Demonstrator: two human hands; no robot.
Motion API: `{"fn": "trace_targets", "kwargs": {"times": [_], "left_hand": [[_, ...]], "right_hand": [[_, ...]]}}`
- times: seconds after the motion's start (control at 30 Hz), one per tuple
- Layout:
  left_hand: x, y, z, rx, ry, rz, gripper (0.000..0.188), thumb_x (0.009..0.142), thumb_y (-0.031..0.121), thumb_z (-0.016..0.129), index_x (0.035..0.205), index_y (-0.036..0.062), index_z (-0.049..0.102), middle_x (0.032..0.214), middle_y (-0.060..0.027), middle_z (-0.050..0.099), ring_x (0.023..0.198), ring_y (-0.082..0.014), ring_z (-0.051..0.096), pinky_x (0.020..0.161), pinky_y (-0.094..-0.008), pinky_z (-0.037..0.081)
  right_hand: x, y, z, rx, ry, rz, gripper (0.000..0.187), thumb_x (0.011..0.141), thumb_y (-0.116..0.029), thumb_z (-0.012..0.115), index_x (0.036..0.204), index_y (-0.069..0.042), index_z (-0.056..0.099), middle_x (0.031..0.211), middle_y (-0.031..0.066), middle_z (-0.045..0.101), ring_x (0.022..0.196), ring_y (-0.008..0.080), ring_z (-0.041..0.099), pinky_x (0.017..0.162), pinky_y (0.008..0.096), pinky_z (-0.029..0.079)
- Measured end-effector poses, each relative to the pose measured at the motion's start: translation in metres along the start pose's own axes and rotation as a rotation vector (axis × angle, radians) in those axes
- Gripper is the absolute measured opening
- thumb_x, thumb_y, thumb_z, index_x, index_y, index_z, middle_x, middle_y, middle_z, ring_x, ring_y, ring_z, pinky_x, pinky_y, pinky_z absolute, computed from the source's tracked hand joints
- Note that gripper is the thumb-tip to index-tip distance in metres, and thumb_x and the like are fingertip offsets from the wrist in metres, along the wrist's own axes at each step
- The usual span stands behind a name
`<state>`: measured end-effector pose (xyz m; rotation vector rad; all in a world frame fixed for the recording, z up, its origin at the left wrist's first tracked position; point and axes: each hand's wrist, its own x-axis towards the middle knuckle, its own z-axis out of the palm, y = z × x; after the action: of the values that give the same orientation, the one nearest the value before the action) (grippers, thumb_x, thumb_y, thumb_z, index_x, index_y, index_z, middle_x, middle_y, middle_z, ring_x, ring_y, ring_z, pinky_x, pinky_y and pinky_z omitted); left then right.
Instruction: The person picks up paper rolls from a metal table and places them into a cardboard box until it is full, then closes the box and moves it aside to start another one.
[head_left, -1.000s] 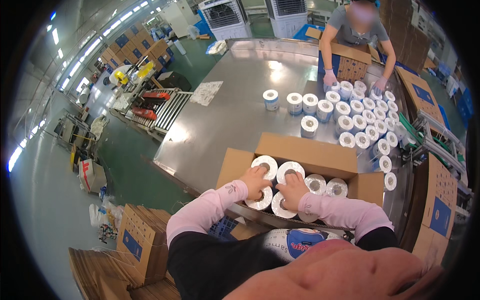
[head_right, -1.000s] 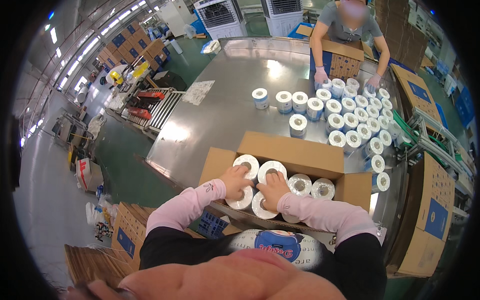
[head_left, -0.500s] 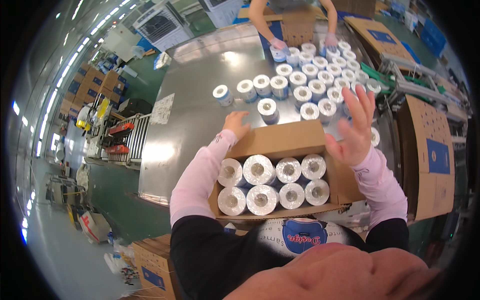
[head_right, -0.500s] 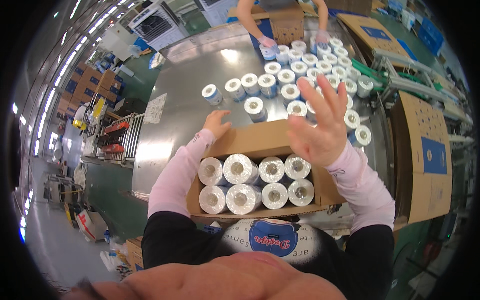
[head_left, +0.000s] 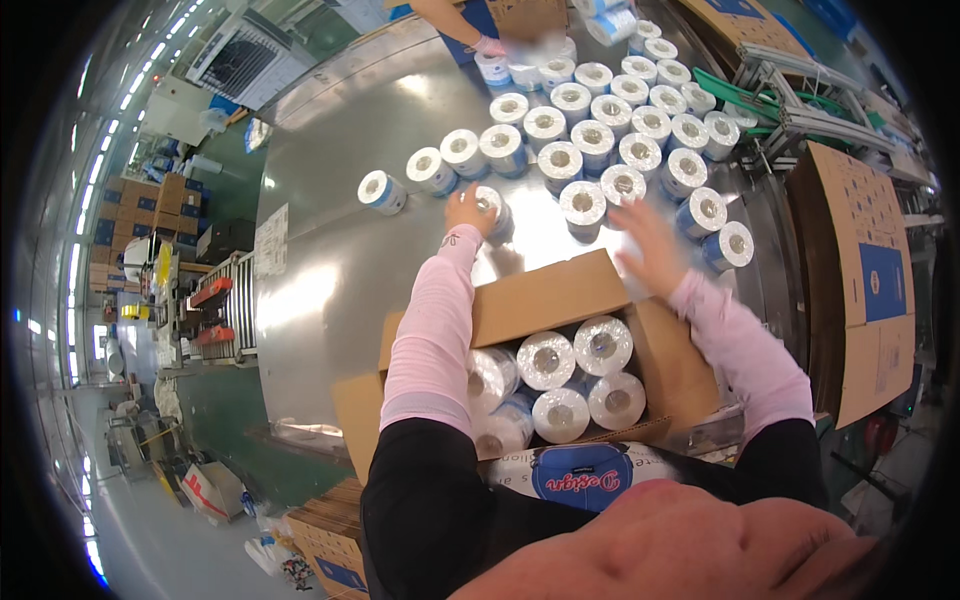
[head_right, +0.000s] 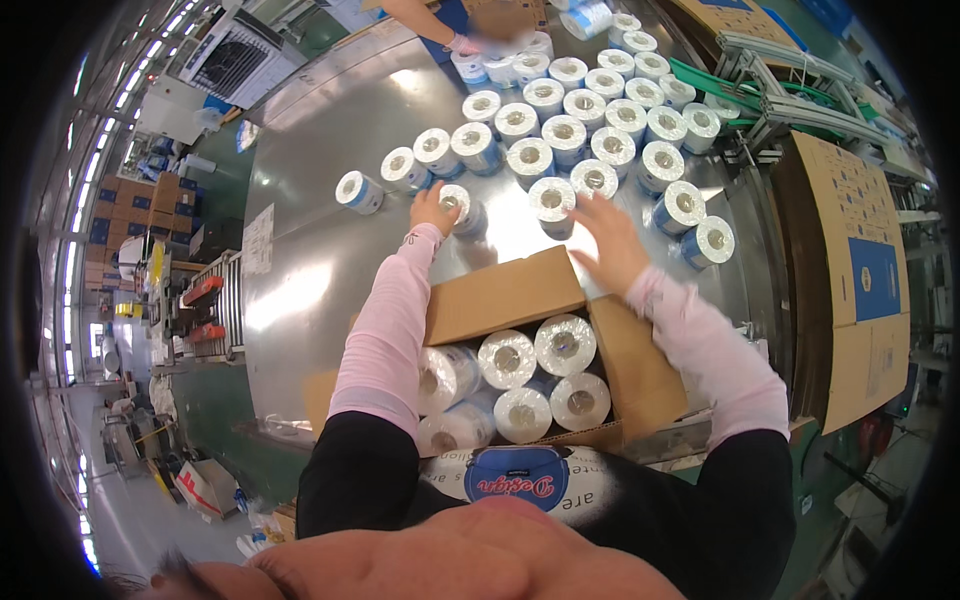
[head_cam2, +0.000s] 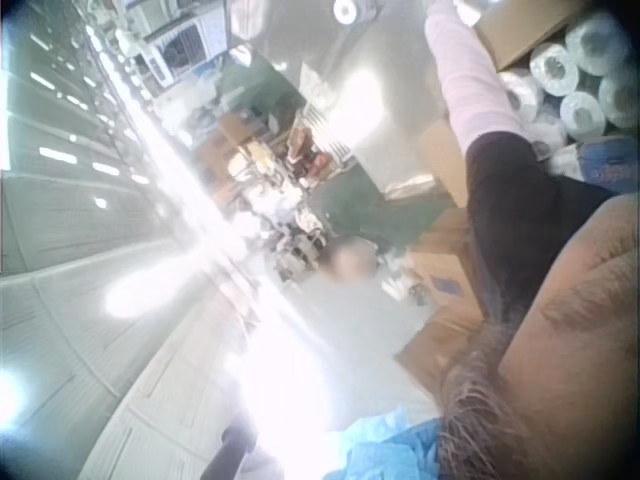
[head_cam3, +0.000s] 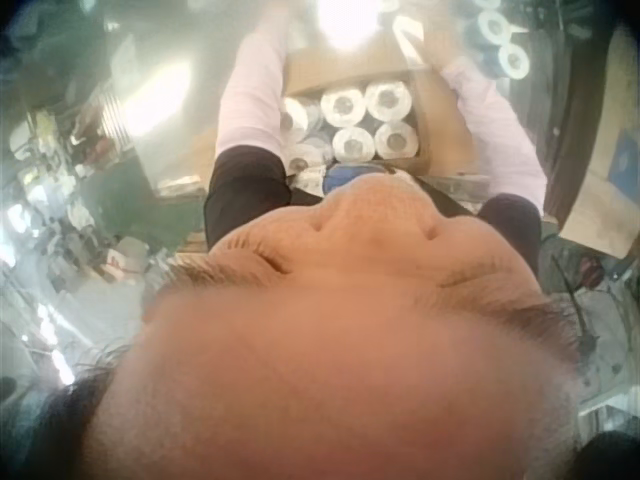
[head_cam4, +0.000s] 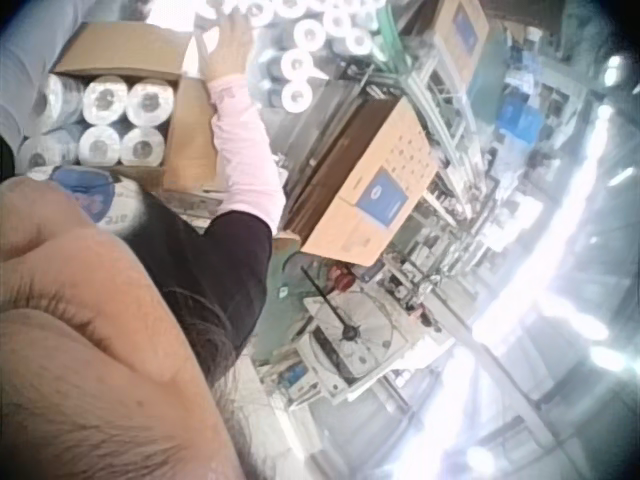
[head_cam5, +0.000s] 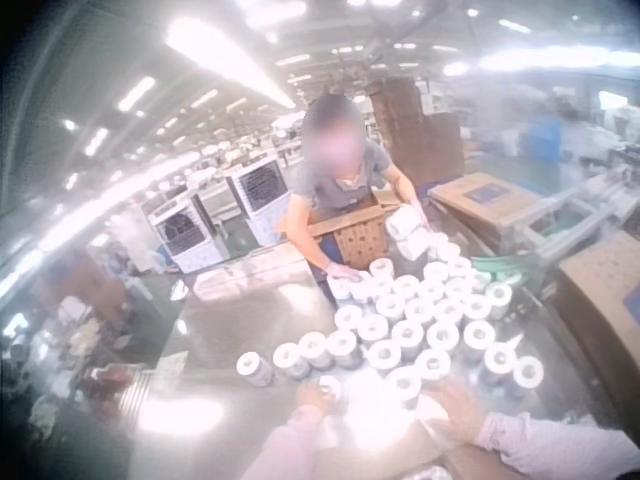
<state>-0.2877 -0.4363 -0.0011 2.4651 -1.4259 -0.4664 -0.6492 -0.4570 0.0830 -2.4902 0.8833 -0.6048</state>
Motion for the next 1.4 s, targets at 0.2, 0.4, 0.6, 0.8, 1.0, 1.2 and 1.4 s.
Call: {"fn": "trace_targets", "kwargs": {"times": [0.2,0.4,0.6,0.8,1.0,1.2,1.4], "left_hand": [[0.034,-0.026,0.057,-0.024,-0.007,-0.114,0.076,0.080,0.031,0.067,0.146,0.0197,0.029,0.147,-0.0197,0.030,0.133,-0.0361,0.034,0.109,-0.0414,0.032],[0.042,-0.047,0.042,0.116,-0.459,-0.220,0.082,0.072,0.048,0.071,0.135,0.0023,0.045,0.131,-0.0209,0.053,0.123,-0.0328,0.050,0.103,-0.0370,0.040],[-0.015,0.054,0.047,0.533,-0.338,0.517,0.049,0.059,0.040,0.074,0.105,0.0216,0.071,0.142,-0.0115,0.041,0.136,-0.0341,0.028,0.107,-0.0490,0.032],[-0.038,0.116,0.080,0.544,-0.504,0.844,0.037,0.066,0.022,0.074,0.103,0.0154,0.071,0.152,-0.0152,0.022,0.141,-0.0381,0.018,0.108,-0.0565,0.027],[-0.037,0.128,0.094,0.454,-0.274,0.665,0.035,0.080,0.025,0.063,0.112,0.0127,0.068,0.134,-0.0213,0.045,0.128,-0.0332,0.038,0.096,-0.0442,0.038],[-0.036,0.102,0.048,0.357,-0.262,0.458,0.039,0.072,0.034,0.069,0.105,0.0132,0.070,0.104,-0.0151,0.065,0.101,-0.0285,0.059,0.086,-0.0387,0.048],[-0.042,0.065,-0.038,-0.936,-0.152,0.325,0.033,0.082,0.021,0.068,0.108,0.0005,0.065,0.101,-0.0074,0.069,0.094,-0.0199,0.065,0.083,-0.0299,0.050]], "right_hand": [[0.110,0.151,0.023,-0.343,-0.186,0.309,0.061,0.081,-0.022,0.063,0.138,-0.020,0.044,0.143,0.0203,0.038,0.134,0.0399,0.032,0.111,0.0445,0.028],[0.118,0.158,0.072,-0.504,-0.436,0.506,0.061,0.082,-0.040,0.058,0.139,-0.026,0.042,0.148,0.0170,0.027,0.138,0.0323,0.027,0.109,0.0585,0.020],[0.101,0.167,0.057,-0.552,-0.472,0.459,0.049,0.076,-0.045,0.062,0.115,-0.016,0.060,0.115,0.0175,0.057,0.115,0.0343,0.050,0.100,0.0530,0.034],[-0.014,0.107,0.069,-0.537,-0.442,0.286,0.041,0.072,-0.042,0.067,0.099,-0.011,0.068,0.104,0.0187,0.061,0.102,0.0358,0.056,0.091,0.0469,0.043],[-0.150,0.057,0.073,-0.379,-0.548,0.654,0.048,0.073,-0.040,0.071,0.111,-0.012,0.065,0.115,0.0171,0.057,0.112,0.0343,0.051,0.098,0.0434,0.037],[-0.199,0.086,0.100,-0.196,-0.356,0.622,0.048,0.072,-0.038,0.071,0.111,-0.010,0.064,0.113,0.0159,0.057,0.112,0.0336,0.052,0.097,0.0423,0.039],[-0.173,0.130,0.022,0.515,0.128,0.717,0.048,0.072,-0.036,0.071,0.111,-0.009,0.063,0.111,0.0147,0.056,0.111,0.0329,0.052,0.095,0.0412,0.041]]}}
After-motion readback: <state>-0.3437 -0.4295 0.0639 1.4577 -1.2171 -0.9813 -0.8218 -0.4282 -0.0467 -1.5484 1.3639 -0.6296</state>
